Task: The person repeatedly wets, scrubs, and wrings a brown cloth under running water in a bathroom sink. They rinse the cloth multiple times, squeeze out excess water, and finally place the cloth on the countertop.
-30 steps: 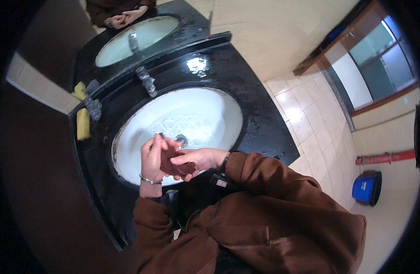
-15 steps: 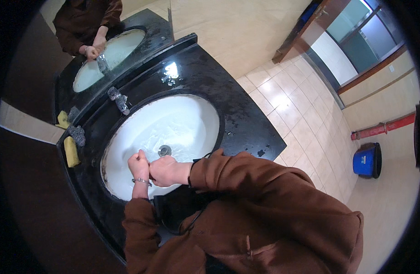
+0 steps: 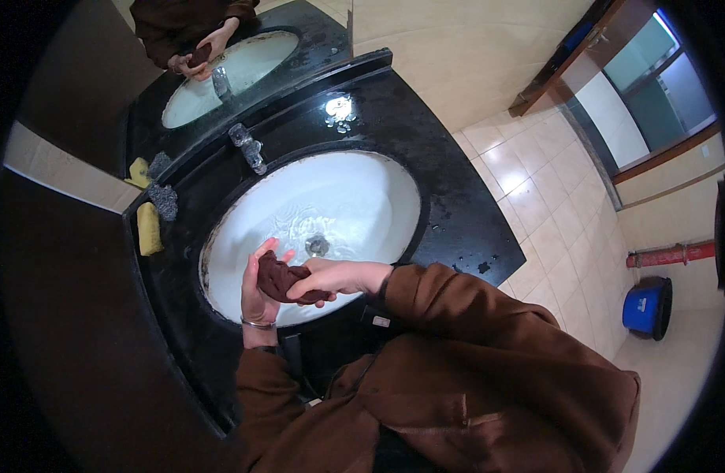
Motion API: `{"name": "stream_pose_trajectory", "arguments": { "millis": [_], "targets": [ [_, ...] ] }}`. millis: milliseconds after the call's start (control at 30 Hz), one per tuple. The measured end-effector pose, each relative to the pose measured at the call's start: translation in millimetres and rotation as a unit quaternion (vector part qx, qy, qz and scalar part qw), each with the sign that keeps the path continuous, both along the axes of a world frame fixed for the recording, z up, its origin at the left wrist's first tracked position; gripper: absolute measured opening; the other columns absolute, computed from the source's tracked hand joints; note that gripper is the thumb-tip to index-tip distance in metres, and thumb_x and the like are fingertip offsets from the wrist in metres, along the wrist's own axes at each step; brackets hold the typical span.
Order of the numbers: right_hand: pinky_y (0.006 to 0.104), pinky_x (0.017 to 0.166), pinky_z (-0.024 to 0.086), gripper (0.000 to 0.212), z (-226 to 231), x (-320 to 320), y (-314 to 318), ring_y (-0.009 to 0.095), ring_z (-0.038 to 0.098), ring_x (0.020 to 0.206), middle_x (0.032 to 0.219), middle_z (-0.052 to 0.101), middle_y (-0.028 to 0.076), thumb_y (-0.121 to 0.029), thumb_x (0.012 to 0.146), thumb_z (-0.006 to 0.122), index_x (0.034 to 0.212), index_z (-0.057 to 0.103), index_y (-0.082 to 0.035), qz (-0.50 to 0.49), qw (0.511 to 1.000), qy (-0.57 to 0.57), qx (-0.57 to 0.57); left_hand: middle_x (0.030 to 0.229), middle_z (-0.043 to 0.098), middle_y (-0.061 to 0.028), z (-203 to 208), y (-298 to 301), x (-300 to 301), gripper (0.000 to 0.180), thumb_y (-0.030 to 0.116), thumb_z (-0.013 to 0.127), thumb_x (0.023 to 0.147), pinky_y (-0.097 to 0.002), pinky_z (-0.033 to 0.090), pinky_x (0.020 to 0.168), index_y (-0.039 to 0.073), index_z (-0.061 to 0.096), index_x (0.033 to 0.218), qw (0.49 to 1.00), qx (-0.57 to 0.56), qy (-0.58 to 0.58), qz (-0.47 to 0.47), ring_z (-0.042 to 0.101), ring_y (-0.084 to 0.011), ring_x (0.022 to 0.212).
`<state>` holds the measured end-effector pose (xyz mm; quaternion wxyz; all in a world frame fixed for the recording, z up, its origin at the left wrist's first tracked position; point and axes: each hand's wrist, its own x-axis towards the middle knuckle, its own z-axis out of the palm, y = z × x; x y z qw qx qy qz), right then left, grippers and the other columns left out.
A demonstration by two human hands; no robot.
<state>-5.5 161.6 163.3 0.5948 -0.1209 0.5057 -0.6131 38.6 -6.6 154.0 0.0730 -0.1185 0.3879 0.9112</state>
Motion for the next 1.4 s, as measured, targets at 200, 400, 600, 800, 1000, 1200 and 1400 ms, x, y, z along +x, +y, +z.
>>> {"name": "stream_pose_trajectory", "arguments": {
  "millis": [200,400,600,800,1000,1200,1400],
  "targets": [
    [0.0165,0.037,0.034,0.044,-3.7,14.3,1.0,0.009,0.051,0.05,0.076,0.059,0.007,-0.04,0.082,0.057,0.109,0.046,-0.008,0.001,0.977,-0.173,-0.126,0.109,0.053,-0.0164,5.9,10.2,10.6,0.034,0.035,0.041,0.094,-0.0474,0.049,0.082,0.003,0.052,0.088,0.998,-0.02,0.055,-0.032,0.053,-0.04,0.103],
    [0.02,0.038,0.032,0.026,12.1,-0.3,-3.2,0.006,0.04,0.045,0.064,0.055,0.002,-0.03,0.079,0.062,0.079,0.053,-0.005,0.074,0.995,-0.038,-0.045,0.062,0.051,-0.0064,12.6,7.5,-6.6,0.035,0.026,0.047,0.093,-0.0327,0.047,0.055,0.006,0.046,0.065,0.986,-0.143,-0.055,0.064,0.052,-0.0189,0.056],
    [0.0418,0.072,0.049,0.022,29.9,11.3,-23.4,0.031,0.062,0.085,0.085,0.064,0.016,-0.02,0.073,0.054,0.081,0.063,-0.003,0.111,0.86,0.447,0.218,0.052,0.046,-0.0028,-7.1,9.5,-21.3,0.035,0.017,0.053,0.089,-0.0284,0.039,0.042,0.005,0.045,0.057,0.944,-0.295,-0.108,0.105,0.043,-0.0132,0.042],
    [0.0394,0.076,0.049,0.026,18.9,7.4,-33.0,0.03,0.062,0.088,0.095,0.063,0.015,-0.023,0.076,0.056,0.09,0.063,-0.002,0.153,0.783,0.544,0.258,0.049,0.046,-0.0019,-27.6,14.7,-27.6,0.034,0.02,0.056,0.086,-0.027,0.034,0.04,0.005,0.047,0.057,0.888,-0.402,-0.164,0.153,0.041,-0.0118,0.041],
    [0.0404,0.074,0.049,0.044,9.4,-2.1,-29.7,0.031,0.062,0.082,0.087,0.063,0.018,-0.031,0.074,0.061,0.099,0.053,0.004,0.099,0.778,0.573,0.236,0.06,0.049,-0.0035,-10.8,12.9,-28.1,0.029,0.022,0.052,0.091,-0.0293,0.043,0.051,0.003,0.049,0.069,0.949,-0.192,-0.127,0.216,0.049,-0.0138,0.053],
    [0.0325,0.057,0.053,0.076,10.9,-21.0,3.1,0.021,0.064,0.07,0.085,0.062,0.015,-0.047,0.07,0.069,0.113,0.045,0.01,-0.01,0.98,0.198,0.026,0.079,0.057,-0.0054,24.7,8.8,-14.8,0.03,0.028,0.047,0.092,-0.0318,0.048,0.069,0.005,0.053,0.112,0.99,0.058,-0.016,0.128,0.056,-0.0179,0.071],
    [0.0234,0.043,0.051,0.055,9.6,-2.9,19.9,0.016,0.06,0.058,0.077,0.059,0.009,-0.047,0.078,0.063,0.103,0.049,0.0,0.019,0.986,-0.129,-0.104,0.106,0.052,-0.0106,38.2,26.3,-2.5,0.036,0.03,0.037,0.095,-0.0408,0.05,0.079,0.002,0.051,0.113,0.996,-0.026,0.079,-0.012,0.057,-0.0272,0.096]
  ]
}}
